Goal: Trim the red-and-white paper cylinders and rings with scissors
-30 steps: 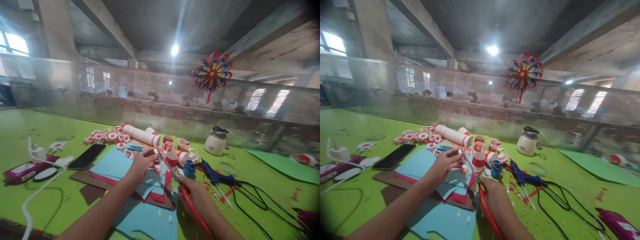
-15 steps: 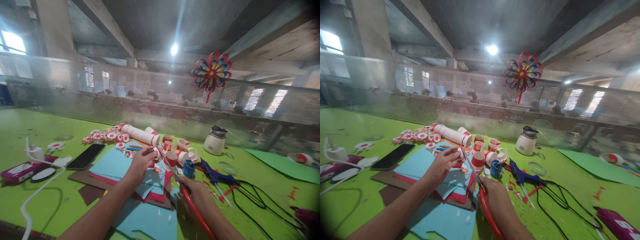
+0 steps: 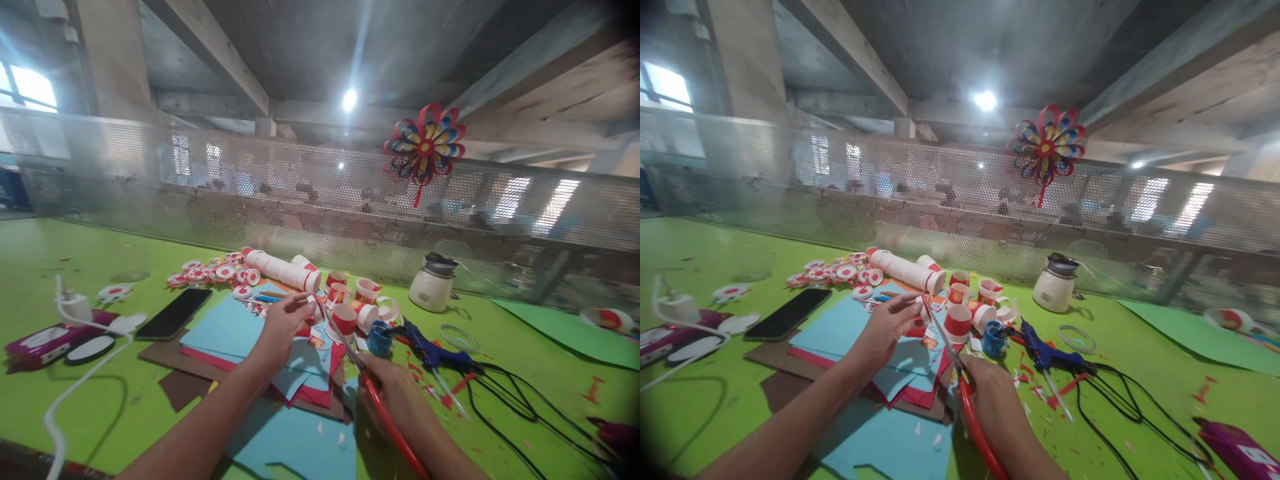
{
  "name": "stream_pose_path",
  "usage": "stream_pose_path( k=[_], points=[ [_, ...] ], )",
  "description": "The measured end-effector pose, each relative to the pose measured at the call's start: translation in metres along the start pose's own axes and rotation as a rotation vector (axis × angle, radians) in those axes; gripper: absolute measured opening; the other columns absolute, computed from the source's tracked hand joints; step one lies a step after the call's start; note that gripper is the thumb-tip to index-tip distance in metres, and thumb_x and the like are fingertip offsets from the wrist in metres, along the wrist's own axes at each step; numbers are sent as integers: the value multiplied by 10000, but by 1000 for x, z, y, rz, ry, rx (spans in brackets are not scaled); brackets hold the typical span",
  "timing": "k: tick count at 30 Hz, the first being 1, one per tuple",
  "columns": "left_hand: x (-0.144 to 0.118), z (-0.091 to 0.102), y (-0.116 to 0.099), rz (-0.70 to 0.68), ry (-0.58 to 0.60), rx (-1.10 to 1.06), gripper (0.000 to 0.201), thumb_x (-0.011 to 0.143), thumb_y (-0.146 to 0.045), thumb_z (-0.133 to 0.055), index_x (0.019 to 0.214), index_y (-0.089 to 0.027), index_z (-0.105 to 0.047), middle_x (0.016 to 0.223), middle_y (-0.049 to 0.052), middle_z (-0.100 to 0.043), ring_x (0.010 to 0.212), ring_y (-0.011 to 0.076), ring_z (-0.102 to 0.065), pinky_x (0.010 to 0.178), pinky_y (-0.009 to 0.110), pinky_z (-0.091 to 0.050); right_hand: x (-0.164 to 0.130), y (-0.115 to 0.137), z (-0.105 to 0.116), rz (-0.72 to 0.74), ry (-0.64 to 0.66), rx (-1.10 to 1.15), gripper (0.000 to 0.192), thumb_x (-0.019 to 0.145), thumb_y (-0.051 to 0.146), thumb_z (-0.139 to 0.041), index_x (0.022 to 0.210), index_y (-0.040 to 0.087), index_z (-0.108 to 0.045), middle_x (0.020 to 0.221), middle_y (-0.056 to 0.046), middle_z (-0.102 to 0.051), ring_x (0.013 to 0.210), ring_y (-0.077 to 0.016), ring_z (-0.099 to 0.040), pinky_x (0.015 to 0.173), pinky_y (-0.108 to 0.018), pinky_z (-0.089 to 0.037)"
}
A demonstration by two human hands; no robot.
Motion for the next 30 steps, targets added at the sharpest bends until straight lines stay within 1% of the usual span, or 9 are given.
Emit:
stream_pose_path(
  k=[8,13,18,21,24,30],
  points=[
    [-1,-2,1,12,10,-45,414,519,-229,-802,867,-100,-621,808,81,-645,698,170,-602,694,357,-510,0,-1,0,-23,-1,-14,351,714,148,-424,967,190,-664,858,-67,-715,741,-220,-624,649,-266,-384],
    [0,-1,1,22,3,-46,403,509,-221,-805,854,-105,-633,782,62,-634,703,167,-603,712,363,-515,0,-1,1,-39,24,-33,304,720,155,-422,888,189,-673,823,-66,-720,722,-222,-635,619,-266,-374],
    [-2,-2,-1,16,1,-41,420,502,-227,-809,861,-96,-636,778,68,-634,709,170,-608,725,367,-515,-1,-2,0,-45,23,-53,301,697,151,-435,888,178,-666,818,-73,-715,732,-228,-635,621,-269,-373],
    [-2,-2,-1,-1,4,-17,423,508,-245,-805,865,-93,-636,826,89,-645,721,181,-615,723,372,-516,0,-1,0,-21,13,-16,316,697,147,-428,908,186,-661,847,-69,-710,749,-216,-632,624,-256,-378],
    [-1,-1,1,-28,13,34,431,516,-260,-800,878,-92,-638,890,111,-649,755,195,-618,722,373,-517,1,1,1,-20,21,-4,329,693,145,-434,928,189,-660,834,-64,-707,734,-206,-627,625,-247,-380],
    [3,3,6,-59,-2,112,444,530,-292,-790,903,-102,-642,918,109,-647,811,213,-618,736,374,-514,0,0,1,-42,44,-47,323,708,147,-434,931,176,-665,831,-75,-709,717,-217,-626,617,-262,-383]
  ],
)
Point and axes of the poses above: each hand's wrist, its own x-axis towards the middle knuckle, its own z-axis out of the back of the hand, y = z × x, the point moved 3 cm from there along x, towards the middle knuckle
